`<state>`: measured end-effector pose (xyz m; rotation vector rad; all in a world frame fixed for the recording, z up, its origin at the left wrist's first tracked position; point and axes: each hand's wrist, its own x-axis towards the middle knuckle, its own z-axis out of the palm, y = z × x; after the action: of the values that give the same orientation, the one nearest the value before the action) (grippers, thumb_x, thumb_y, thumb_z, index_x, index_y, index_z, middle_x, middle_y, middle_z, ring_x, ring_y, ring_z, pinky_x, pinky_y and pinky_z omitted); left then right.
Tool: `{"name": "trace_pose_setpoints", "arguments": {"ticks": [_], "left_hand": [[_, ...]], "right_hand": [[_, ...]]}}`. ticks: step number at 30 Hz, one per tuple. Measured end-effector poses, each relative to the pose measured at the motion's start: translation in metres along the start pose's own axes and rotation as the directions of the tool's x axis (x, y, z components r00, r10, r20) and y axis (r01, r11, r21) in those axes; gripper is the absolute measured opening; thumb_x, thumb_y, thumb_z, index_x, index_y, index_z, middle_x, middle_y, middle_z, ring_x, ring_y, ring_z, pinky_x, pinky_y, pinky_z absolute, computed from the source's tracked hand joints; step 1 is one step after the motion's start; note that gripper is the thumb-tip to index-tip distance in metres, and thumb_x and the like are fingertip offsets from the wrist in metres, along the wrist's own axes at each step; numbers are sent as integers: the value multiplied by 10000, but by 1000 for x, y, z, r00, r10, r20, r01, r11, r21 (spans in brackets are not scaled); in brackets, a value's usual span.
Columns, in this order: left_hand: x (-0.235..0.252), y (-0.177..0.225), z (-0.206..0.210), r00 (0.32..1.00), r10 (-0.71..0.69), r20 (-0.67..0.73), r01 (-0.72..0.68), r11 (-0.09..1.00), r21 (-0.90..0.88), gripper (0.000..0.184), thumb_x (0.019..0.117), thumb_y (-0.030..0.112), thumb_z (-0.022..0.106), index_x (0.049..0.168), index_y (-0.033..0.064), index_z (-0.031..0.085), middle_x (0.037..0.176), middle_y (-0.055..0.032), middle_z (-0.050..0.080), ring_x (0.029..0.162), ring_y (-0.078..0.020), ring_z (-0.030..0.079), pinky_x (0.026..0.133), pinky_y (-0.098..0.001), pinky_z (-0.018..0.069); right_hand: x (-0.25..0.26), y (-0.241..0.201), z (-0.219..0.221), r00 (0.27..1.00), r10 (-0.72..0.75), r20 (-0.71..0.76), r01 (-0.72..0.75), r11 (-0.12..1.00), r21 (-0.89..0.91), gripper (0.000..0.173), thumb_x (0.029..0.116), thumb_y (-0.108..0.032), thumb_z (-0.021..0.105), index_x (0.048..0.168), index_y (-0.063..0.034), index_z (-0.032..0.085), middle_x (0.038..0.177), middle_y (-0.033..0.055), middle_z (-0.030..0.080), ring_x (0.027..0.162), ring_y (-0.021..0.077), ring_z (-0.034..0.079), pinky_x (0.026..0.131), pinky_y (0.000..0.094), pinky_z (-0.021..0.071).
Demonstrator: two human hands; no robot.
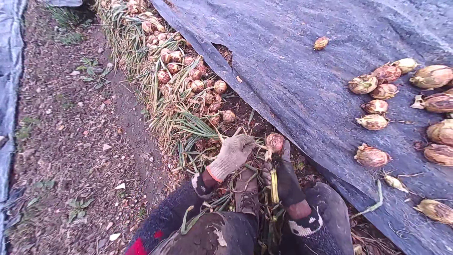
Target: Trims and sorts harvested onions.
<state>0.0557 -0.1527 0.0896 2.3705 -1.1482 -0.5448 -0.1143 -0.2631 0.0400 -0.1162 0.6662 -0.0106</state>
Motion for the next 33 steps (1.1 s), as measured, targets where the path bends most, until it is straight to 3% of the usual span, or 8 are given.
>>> {"name": "trace_pose_setpoints", "arguments": {"ticks": [3,6,12,17,20,25,30,33], "left_hand": [[63,-39,-17,966,-140,-217,196,945,263,275,1019,296,544,1135,167,758,1141,-34,754,1043,-193,724,896,-460,589],[106,-88,-23,955,-294,43,227,816,531,580,900,288,674,1467,283,549,1478,-163,534,1336,-412,516,1040,-665,430],[111,-140,0,948,-294,122,189,827,529,759,748,355,805,1460,284,552,1382,-184,590,1253,-416,571,1056,-655,431],[51,-84,-9,969,-228,98,242,953,-180,900,700,561,873,1429,139,556,1298,-34,676,1154,-126,660,1010,-404,564],[5,-37,-11,932,-190,310,334,782,-526,604,793,439,848,1283,130,675,1124,-35,732,929,-137,714,807,-360,626],[-47,-7,-12,814,-124,568,547,490,-678,489,887,430,775,1205,67,700,909,-98,712,652,-159,637,567,-309,553],[-69,-2,-11,975,-131,179,155,980,-122,680,775,545,825,1332,196,648,1307,-15,651,1118,-127,659,934,-386,588],[-62,-43,7,897,-441,-12,434,887,-158,646,803,536,785,1321,170,660,1254,-30,685,1061,-150,683,905,-403,587]], "right_hand": [[-29,-24,21,839,-520,159,526,851,7,697,982,-751,288,1345,-244,599,655,-11,607,475,106,577,429,279,520],[-31,-46,16,559,-806,195,826,521,-215,755,992,-735,288,1530,-222,422,819,7,676,552,134,600,472,305,537],[17,-22,-16,854,-504,-128,239,599,-764,528,991,-362,655,1417,-70,547,1073,89,701,841,152,682,736,354,601],[36,-10,-15,856,-517,9,218,345,-913,534,1025,-398,586,1487,-134,535,1383,43,648,1219,91,632,1062,356,519],[34,4,-11,871,-472,136,369,445,-816,531,1059,-454,489,1422,-75,569,1083,60,698,895,115,667,801,334,589],[14,24,-3,843,-476,252,489,480,-728,438,1045,-391,555,1286,-47,680,1137,71,741,997,143,715,875,340,611],[7,41,-3,854,-479,204,463,519,-718,362,1043,-331,582,1251,-67,718,998,74,747,785,143,691,710,331,605],[-16,43,14,805,-527,272,563,534,-631,343,1059,-343,546,1132,-65,733,746,24,659,545,108,565,521,289,541]]}}
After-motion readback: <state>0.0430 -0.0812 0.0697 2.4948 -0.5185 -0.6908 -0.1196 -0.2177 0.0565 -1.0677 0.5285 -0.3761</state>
